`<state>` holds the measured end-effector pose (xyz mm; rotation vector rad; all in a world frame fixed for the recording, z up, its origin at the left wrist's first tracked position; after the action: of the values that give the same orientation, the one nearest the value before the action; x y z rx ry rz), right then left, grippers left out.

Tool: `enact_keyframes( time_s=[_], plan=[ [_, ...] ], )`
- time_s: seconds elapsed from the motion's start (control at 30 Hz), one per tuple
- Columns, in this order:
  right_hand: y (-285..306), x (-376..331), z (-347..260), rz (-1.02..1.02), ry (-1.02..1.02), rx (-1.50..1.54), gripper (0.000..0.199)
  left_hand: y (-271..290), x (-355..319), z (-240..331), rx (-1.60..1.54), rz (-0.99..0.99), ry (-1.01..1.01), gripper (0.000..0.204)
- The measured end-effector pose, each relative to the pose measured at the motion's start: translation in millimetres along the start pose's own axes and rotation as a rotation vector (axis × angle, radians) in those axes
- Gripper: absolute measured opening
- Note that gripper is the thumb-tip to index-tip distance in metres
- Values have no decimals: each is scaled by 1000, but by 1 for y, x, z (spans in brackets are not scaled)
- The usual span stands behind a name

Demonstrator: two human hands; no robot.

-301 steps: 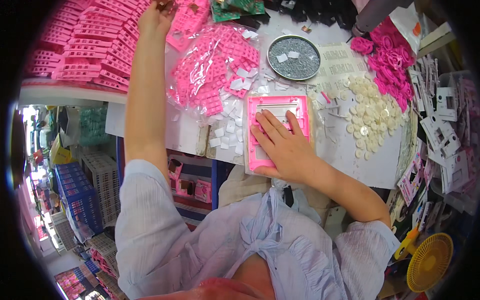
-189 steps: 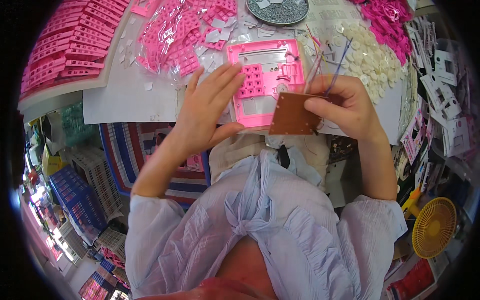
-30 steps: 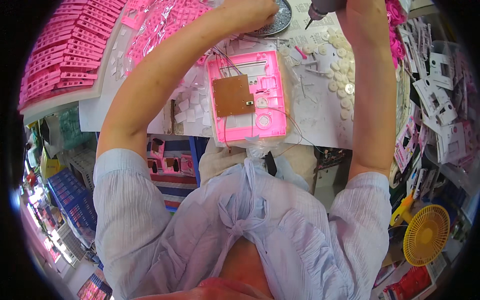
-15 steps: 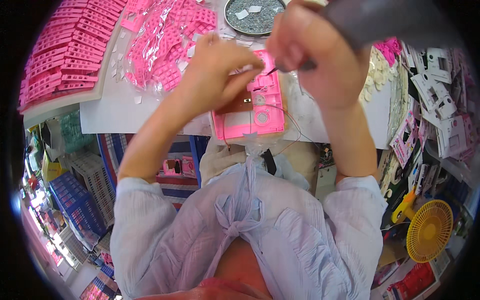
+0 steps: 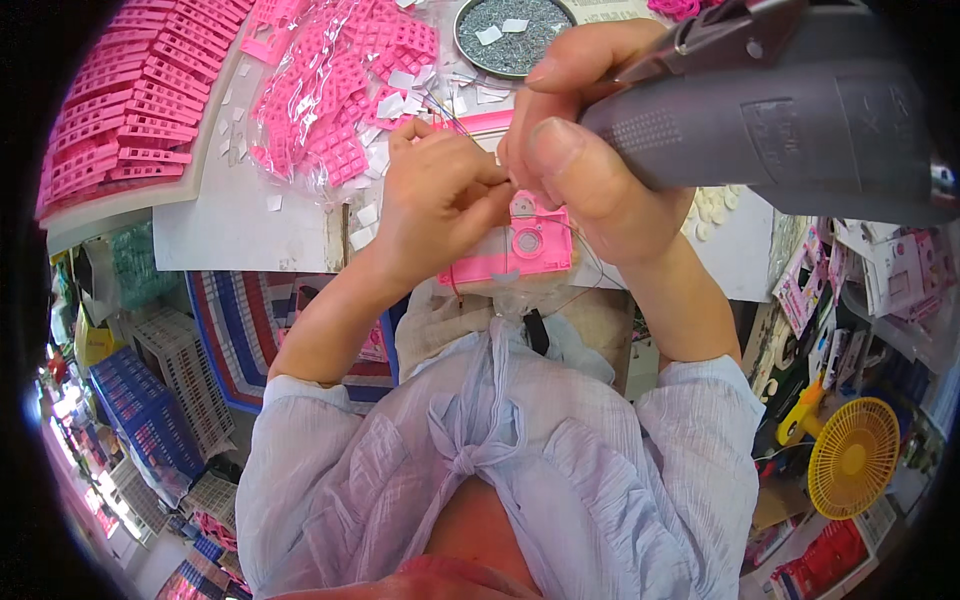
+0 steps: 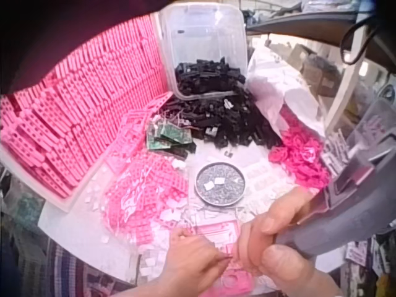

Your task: Assembling a toy piggy bank by installing electronic components and plastic parts.

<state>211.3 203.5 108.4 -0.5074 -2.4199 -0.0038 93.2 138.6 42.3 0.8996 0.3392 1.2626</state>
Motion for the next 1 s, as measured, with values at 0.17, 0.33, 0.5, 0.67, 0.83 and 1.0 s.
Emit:
enact_keyframes(
  time_s=[0.17, 0.33, 0.5, 0.67, 0.83, 1.0],
  plan=[
    [32, -10, -4, 72, 29, -37, 31, 16, 54, -20, 12, -102, -157, 12],
    [44, -5, 2, 189, 26, -78, 31, -11, 146, -110, 688, -373, 279, 19],
    [51, -21, -2, 173, 17, -137, 30, -26, 172, -119, 686, -381, 277, 20],
    [45, -17, 8, 162, 7, -106, 30, -27, 182, -140, 822, -435, 257, 22],
    [40, -13, 17, 140, -5, -49, 28, -19, 181, -153, 859, -372, 299, 19],
    [37, -15, 20, 162, -56, -64, 27, -16, 192, -132, 1003, -507, 253, 16]
  ],
)
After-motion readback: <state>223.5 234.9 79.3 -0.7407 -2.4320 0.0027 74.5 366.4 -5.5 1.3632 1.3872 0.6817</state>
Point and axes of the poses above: each hand's wrist, its own x-axis towards the middle knuckle, its own y-axis out of the back of the hand, z = x × y, the point moved 7 cm from there along x, towards the middle knuckle, and after that the axes turned 15 degrees about -z, right-handed, at the moved point
